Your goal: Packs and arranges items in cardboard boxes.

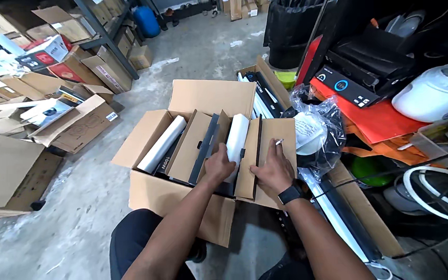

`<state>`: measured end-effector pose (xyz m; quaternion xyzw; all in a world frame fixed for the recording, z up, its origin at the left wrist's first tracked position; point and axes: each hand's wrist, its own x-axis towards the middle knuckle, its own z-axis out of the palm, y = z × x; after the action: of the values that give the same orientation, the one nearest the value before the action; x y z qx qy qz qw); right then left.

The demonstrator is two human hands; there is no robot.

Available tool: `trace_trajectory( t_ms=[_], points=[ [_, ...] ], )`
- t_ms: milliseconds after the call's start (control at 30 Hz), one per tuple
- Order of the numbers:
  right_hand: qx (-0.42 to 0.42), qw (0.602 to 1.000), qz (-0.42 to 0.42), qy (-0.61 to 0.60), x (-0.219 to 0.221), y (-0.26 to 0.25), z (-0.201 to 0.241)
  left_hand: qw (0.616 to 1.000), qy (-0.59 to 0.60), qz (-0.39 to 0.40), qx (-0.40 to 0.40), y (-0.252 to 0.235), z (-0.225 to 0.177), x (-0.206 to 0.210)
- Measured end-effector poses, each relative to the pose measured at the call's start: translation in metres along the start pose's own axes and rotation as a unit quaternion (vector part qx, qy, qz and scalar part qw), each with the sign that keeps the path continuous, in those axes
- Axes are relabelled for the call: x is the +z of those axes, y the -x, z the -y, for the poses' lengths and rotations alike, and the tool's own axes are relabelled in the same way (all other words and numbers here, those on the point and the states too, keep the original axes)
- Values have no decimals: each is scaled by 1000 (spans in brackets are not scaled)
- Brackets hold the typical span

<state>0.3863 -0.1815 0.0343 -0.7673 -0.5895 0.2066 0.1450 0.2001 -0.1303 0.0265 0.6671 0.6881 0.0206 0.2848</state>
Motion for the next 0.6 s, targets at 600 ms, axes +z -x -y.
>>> trace_trajectory(
  t_ms=[600],
  points=[
    [4, 1000, 4, -26, 3, -4, 0, 958, 276, -42, 63, -14, 47, -3]
  ],
)
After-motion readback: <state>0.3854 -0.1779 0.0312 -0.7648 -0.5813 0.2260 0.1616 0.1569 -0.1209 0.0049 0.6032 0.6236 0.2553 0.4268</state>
